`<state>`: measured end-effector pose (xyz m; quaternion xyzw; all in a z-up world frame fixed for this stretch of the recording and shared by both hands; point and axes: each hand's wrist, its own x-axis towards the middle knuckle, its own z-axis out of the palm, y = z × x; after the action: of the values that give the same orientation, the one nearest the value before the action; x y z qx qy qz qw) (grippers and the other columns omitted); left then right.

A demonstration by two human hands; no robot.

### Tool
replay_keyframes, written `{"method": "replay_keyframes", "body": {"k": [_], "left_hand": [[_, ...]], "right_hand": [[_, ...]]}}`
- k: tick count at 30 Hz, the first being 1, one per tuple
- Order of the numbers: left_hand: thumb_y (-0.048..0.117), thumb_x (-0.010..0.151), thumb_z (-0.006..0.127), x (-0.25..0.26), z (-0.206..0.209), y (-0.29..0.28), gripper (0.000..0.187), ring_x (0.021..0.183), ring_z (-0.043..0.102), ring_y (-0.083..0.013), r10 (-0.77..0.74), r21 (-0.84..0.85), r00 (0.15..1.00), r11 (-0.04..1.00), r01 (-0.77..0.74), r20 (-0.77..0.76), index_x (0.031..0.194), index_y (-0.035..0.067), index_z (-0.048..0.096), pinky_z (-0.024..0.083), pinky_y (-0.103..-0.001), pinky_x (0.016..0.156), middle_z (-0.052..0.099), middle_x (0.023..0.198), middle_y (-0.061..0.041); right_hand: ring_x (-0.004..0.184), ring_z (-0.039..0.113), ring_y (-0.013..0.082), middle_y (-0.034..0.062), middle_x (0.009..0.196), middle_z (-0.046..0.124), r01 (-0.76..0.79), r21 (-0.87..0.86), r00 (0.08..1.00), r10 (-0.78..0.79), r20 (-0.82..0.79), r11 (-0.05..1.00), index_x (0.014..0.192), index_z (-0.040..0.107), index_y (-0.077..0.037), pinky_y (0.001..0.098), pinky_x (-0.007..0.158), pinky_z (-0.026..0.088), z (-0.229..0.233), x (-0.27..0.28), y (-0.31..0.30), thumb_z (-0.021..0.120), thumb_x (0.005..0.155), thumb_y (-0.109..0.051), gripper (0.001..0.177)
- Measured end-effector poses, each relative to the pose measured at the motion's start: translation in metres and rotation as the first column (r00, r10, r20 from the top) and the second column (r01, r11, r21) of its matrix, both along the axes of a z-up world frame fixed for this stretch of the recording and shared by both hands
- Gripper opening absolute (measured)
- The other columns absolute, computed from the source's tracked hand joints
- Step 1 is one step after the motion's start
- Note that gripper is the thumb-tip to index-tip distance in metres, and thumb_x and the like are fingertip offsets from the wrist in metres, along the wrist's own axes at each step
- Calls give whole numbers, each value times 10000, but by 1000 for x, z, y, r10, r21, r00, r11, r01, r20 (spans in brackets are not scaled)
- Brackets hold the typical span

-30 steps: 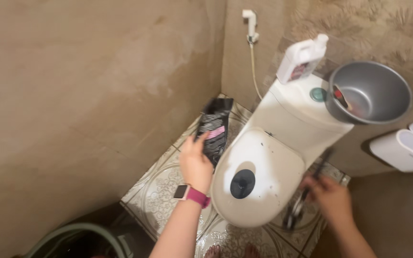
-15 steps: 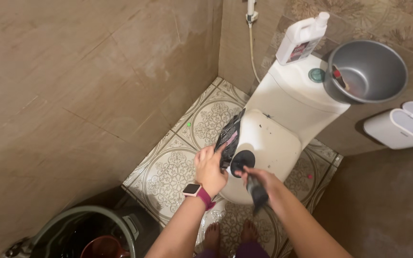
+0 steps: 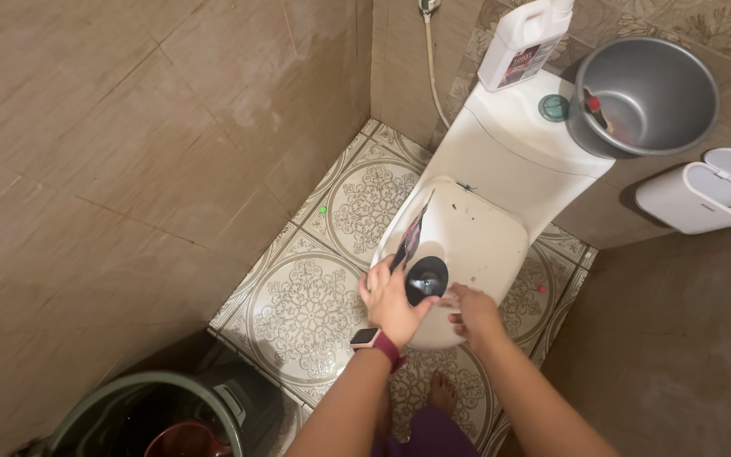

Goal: The person refills a black shampoo bottle from a black pouch by squeezing the pouch over the bottle opening. They then wash their hands using water from a bucket and a scoop, and finally pick up a toothbrush and a tube of cream from a wall-mounted holder.

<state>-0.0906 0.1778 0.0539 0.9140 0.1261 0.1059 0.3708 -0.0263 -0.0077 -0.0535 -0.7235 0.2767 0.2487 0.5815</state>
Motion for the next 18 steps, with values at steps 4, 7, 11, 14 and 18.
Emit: {"method": "replay_keyframes", "body": {"k": [4, 7, 11, 14, 18], "left_hand": [[420, 568, 917, 0, -10, -8, 962, 1358, 396, -321, -24, -108, 996, 994, 15, -82, 1386, 88, 535, 155, -584, 1160, 487, 1379, -130], [358, 625, 864, -2, -28, -11, 813, 1354, 426, -306, 16, -44, 999, 999, -18, -44, 1356, 128, 592, 181, -573, 1171, 515, 1380, -107], [292, 617, 825, 2, -53, -20, 824, 1333, 425, -312, 138, -34, 990, 990, -138, -16, 1381, 114, 572, 216, -544, 1159, 520, 1382, -103], [269, 609, 832, 6, -59, -23, 817, 1316, 420, -308, 144, -140, 989, 979, -148, -41, 1370, 124, 569, 221, -537, 1137, 529, 1357, -83], [235, 732, 798, 11, -68, -22, 564, 1326, 479, -264, 106, -64, 993, 993, -103, 45, 1273, 163, 654, 252, -516, 1175, 573, 1378, -32]], "right_hand": [[940, 685, 280, 112, 1188, 617, -292, -537, 666, 572, 480, 791, 1259, 621, -64, 400, 772, 566, 105, -21, 27, 724, 729, -102, 542], [975, 659, 317, 91, 1213, 615, -467, -720, 438, 841, 317, 514, 1229, 660, -109, 426, 805, 549, 156, -11, 54, 812, 660, -151, 591], [1015, 651, 317, 98, 1195, 615, -529, -839, 239, 971, -5, 126, 1046, 676, -73, 428, 853, 552, 156, 2, 68, 810, 737, -226, 370], [1003, 666, 299, 113, 1153, 632, -451, -891, 160, 987, -21, 54, 1052, 673, -77, 395, 843, 572, 136, 8, 69, 700, 804, -122, 254], [1010, 639, 345, 119, 1060, 659, -378, -920, -100, 984, 150, 102, 938, 683, -47, 405, 776, 574, 118, 14, 60, 668, 748, -78, 193]]}}
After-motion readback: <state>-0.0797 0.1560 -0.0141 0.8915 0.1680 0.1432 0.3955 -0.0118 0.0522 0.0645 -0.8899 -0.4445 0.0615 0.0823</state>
